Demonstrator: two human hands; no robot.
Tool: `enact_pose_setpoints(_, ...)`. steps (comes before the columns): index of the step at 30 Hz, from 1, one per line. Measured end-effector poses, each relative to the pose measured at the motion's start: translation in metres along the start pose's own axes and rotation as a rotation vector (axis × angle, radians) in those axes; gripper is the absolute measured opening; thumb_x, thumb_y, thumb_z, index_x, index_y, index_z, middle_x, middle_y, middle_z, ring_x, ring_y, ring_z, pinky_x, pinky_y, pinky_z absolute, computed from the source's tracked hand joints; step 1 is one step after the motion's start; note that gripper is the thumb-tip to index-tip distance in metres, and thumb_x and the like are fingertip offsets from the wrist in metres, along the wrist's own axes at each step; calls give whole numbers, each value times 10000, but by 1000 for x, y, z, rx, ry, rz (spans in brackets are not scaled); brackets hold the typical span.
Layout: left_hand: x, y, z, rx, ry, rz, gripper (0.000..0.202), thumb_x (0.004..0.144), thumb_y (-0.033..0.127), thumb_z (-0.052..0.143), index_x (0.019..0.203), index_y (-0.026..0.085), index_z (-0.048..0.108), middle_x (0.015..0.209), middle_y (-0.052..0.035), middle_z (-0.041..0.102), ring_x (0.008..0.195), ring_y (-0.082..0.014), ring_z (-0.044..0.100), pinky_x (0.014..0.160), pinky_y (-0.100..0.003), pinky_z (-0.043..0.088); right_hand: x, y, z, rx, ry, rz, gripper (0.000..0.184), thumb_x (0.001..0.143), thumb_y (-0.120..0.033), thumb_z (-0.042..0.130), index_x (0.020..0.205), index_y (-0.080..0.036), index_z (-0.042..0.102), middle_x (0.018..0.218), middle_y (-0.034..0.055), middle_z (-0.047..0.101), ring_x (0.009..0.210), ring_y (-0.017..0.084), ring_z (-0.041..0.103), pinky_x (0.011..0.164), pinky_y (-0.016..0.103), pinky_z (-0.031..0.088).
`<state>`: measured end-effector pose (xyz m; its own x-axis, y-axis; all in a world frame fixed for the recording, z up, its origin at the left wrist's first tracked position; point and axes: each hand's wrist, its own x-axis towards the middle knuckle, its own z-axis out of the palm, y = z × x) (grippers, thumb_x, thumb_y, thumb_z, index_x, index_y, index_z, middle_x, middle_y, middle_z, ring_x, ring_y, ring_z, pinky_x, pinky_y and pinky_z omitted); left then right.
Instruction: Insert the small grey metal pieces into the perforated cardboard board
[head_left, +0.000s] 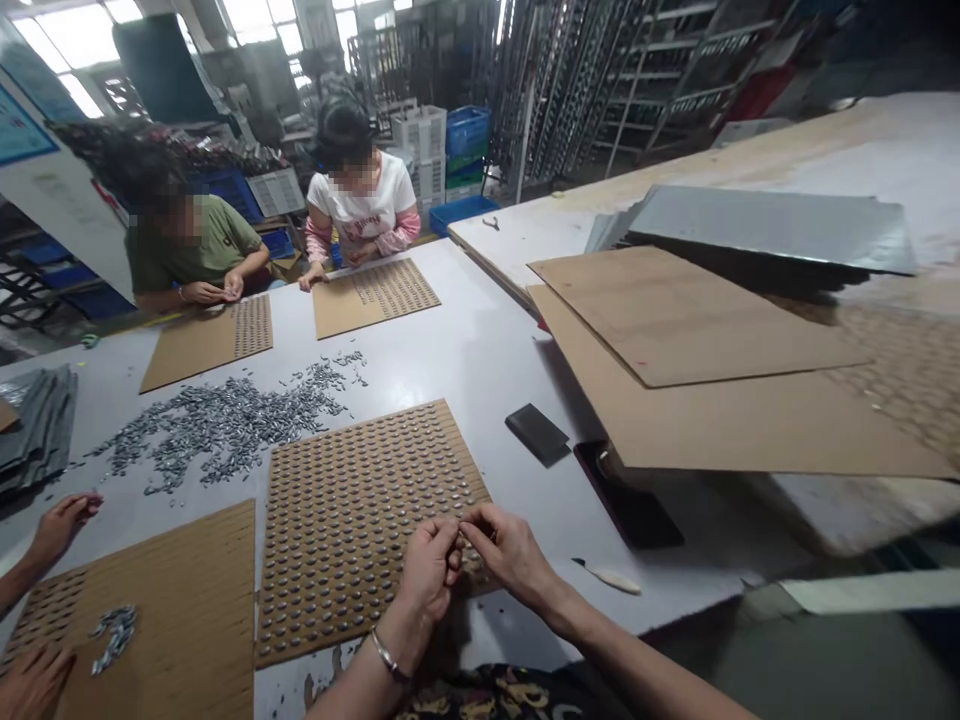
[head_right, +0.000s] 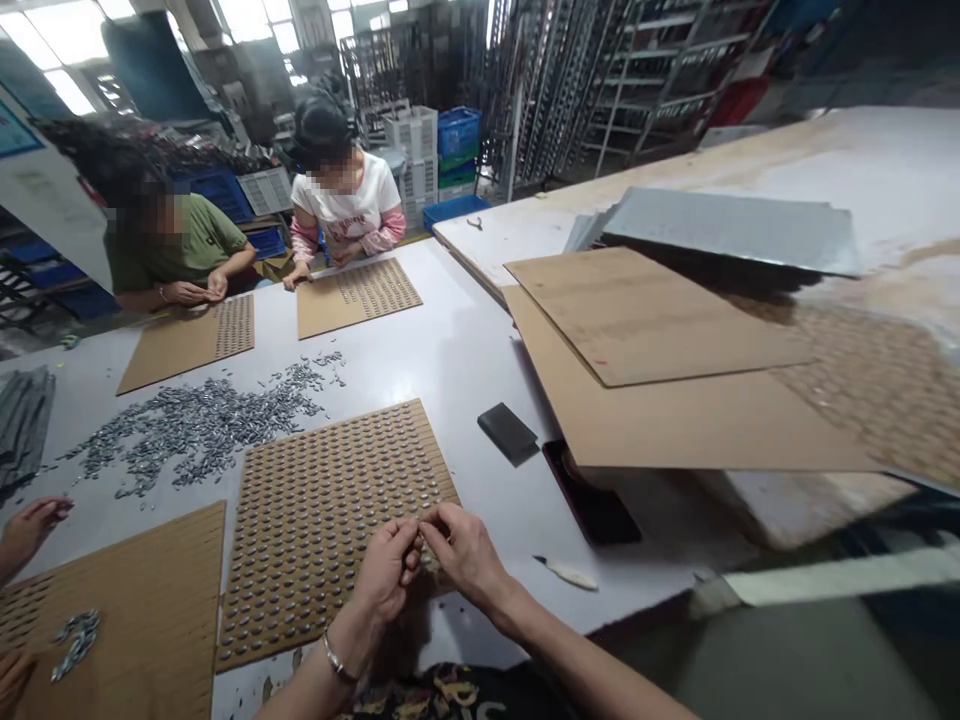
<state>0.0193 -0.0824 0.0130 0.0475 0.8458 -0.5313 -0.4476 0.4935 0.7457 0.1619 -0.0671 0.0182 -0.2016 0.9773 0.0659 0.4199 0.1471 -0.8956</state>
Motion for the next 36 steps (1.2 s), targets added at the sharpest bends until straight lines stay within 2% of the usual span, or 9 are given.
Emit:
enact_pose_setpoints(4, 34, 18, 11, -13, 106, 169, 593, 504, 622, 842, 712, 164, 527, 510, 77, 478, 388, -23, 332, 358, -153, 187, 46, -2, 0, 29, -22, 66, 245, 867, -390, 544, 785, -181, 642, 744, 30, 684, 696, 178, 606, 662, 284, 452)
enact_pose_setpoints(7, 54, 30, 17, -43, 128, 240, 564, 536, 599, 839, 725, 161, 538, 489, 85, 454, 388, -27, 327, 360, -151, 196, 74, 4, 4, 78, -41, 81, 256, 849, -407, 544, 784, -175, 631, 755, 30, 682, 705, 177, 601, 664, 283, 454)
enact_pose_setpoints(11, 73, 46, 19, -176, 103, 188, 476, 575, 461, 864, 748, 136, 563, 601, 30, 556, 415, -21, 366, 357, -146, 205, 115, 20, 0, 98, -33, 54, 242, 846, -392, 515, 780, -179, 609, 745, 15, 659, 703, 168, 585, 657, 271, 448)
enact_pose_setpoints(15, 87, 61, 13, -296, 75, 67, 252, 687, 203, 779, 823, 110, 587, 715, -42, 626, 509, -42, 473, 400, -127, 286, 170, 33, -18, -143, 76, 122, 195, 850, -317, 491, 765, -181, 603, 741, 16, 651, 714, 164, 572, 657, 257, 419)
enact_pose_setpoints(19, 98, 66, 5, -249, 45, 72, 214, 753, 226, 736, 823, 137, 554, 737, -55, 639, 510, -51, 471, 385, -122, 265, 212, 40, -27, -274, 75, 148, 161, 850, -238, 495, 767, -182, 622, 737, 20, 662, 718, 156, 572, 653, 242, 396)
enact_pose_setpoints(25, 112, 66, -3, -140, -15, 142, 395, 661, 417, 838, 778, 173, 551, 689, -10, 619, 467, -48, 445, 356, -129, 252, 230, 48, -17, -308, 27, 142, 158, 864, -220, 511, 766, -182, 629, 749, 30, 671, 710, 154, 568, 641, 237, 384)
enact_pose_setpoints(29, 117, 67, -6, -84, -31, 125, 289, 711, 433, 794, 850, 261, 608, 673, -7, 659, 593, -157, 610, 366, -172, 331, 236, 49, -15, -339, 34, 175, 126, 841, -186, 531, 754, -188, 624, 737, 37, 658, 706, 164, 560, 657, 250, 383)
enact_pose_setpoints(32, 118, 69, -4, -37, -43, 105, 193, 770, 433, 728, 874, 315, 615, 700, -4, 699, 723, -218, 677, 378, -199, 385, 242, 49, -16, -350, 61, 215, 68, 794, -164, 573, 828, -175, 631, 764, 56, 660, 729, 186, 576, 678, 268, 398)
enact_pose_setpoints(36, 118, 72, 1, -17, -32, 100, 175, 805, 440, 683, 915, 337, 595, 706, 10, 715, 750, -216, 695, 387, -203, 426, 234, 44, -18, -313, 116, 240, 234, 809, -207, 567, 1035, -156, 604, 787, 41, 663, 737, 187, 594, 696, 278, 427)
